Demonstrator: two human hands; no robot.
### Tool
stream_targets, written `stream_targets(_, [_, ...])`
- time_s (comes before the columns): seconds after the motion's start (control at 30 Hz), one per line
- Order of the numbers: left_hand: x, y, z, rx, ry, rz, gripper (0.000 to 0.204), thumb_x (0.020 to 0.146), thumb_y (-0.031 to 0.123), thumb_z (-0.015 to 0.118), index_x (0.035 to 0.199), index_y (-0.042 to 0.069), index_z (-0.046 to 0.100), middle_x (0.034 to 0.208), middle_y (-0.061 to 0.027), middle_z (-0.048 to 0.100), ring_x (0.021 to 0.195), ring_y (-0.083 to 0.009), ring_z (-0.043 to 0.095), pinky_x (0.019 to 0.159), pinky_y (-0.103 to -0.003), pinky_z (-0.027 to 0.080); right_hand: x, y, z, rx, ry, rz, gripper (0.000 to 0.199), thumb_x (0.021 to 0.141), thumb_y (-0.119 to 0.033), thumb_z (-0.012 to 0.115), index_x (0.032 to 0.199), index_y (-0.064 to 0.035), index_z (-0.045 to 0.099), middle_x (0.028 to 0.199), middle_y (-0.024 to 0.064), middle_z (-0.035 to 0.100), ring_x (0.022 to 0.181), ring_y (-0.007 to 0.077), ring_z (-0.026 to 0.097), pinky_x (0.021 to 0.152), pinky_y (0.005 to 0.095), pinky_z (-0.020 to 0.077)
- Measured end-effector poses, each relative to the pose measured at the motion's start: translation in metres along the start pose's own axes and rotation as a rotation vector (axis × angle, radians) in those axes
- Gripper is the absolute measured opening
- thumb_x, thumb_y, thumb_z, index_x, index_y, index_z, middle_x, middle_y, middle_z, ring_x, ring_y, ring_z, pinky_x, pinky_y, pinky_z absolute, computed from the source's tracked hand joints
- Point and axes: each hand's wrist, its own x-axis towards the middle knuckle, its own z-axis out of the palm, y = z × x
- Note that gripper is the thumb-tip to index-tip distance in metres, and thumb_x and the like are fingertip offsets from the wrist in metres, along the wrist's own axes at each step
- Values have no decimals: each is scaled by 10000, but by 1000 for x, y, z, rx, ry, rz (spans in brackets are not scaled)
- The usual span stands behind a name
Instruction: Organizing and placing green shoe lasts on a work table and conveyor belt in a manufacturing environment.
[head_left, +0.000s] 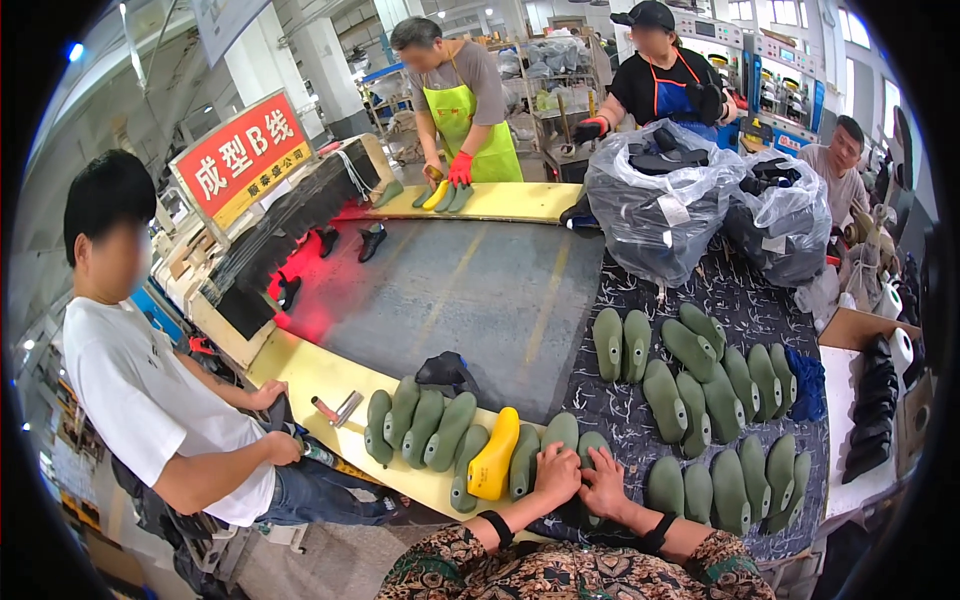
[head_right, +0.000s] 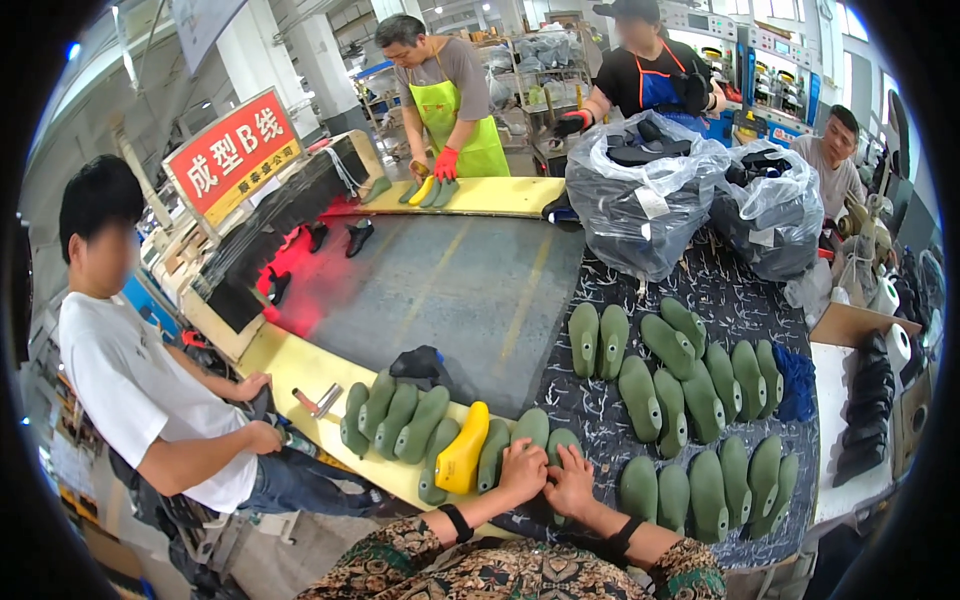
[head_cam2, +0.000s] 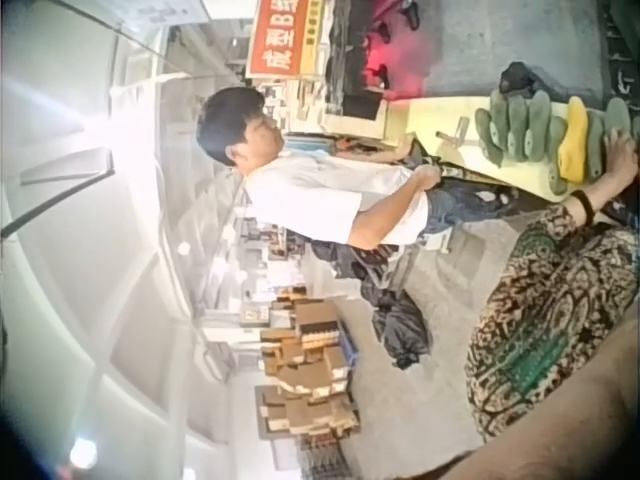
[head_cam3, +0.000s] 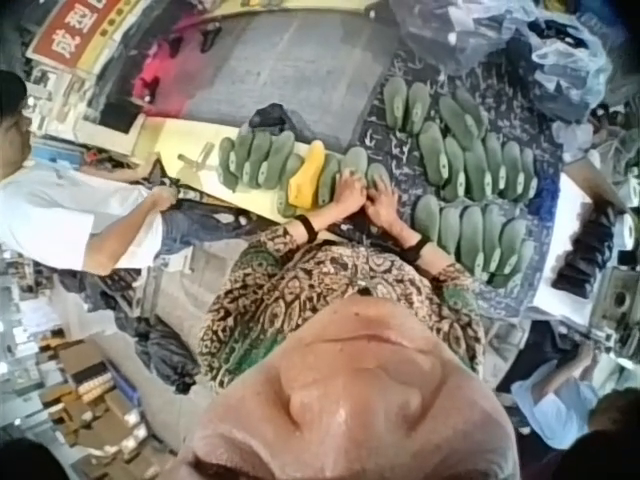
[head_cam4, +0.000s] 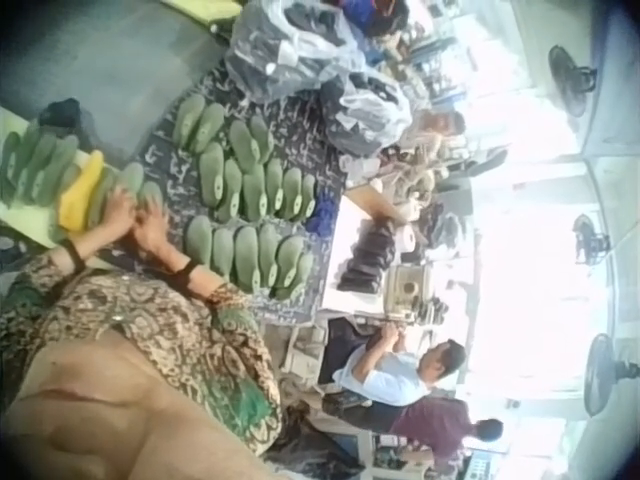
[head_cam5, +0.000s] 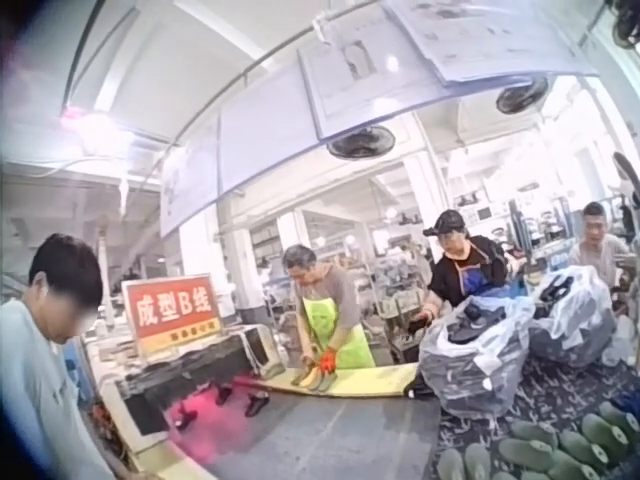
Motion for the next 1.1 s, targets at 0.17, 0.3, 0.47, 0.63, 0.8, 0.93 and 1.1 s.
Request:
stream_targets(0.17, [1,-2,3,-4,70,35,55,705,105,550,730,79,590,862,-40,595,1068,-317,455,839,-459,348,2,0,0,18,0,1,330,695,-266,580,985,-128,655,1356,196,342,1294,363,245,1017,488,196])
stream_targets(0.3, [2,1,-1,-1,6,9,89,705,124,562,749,62,609,902,-52,602,1101,-313,438,871,-458,343,1,2,3,-27,51,0,288,676,-229,591,943,-150,665,1330,173,390,1269,342,296,994,482,237])
stream_targets(0.47, [2,1,-2,10,-17,-2,108,706,131,556,751,56,618,904,-52,605,1097,-313,440,861,-459,347,1,4,6,-56,50,-22,302,677,-232,594,959,-153,667,1327,180,390,1269,344,296,992,477,241])
stream_targets(0.63, [1,-2,1,5,17,20,101,698,131,558,738,59,616,898,-52,605,1087,-315,444,853,-464,347,1,2,4,-33,47,-14,308,683,-234,587,969,-153,669,1326,174,395,1270,343,293,992,476,239])
stream_targets(0.8, [1,-3,3,18,11,41,95,693,137,563,728,63,611,891,-50,604,1081,-315,445,853,-472,341,1,3,3,42,5,32,349,696,-264,586,1018,-145,652,1354,171,354,1300,344,234,1019,495,198])
stream_targets(0.93, [0,-3,4,22,3,42,99,698,134,558,742,67,617,903,-49,608,1082,-317,443,866,-467,335,0,2,2,24,0,40,356,705,-303,594,1022,-152,653,1359,153,356,1300,329,244,1026,498,188])
stream_targets(1.1, [1,-5,4,21,-9,39,103,705,129,551,753,77,626,916,-45,612,1086,-317,440,879,-460,334,0,-2,0,14,5,61,360,716,-340,582,1022,-165,655,1357,134,367,1299,318,254,1026,499,189])
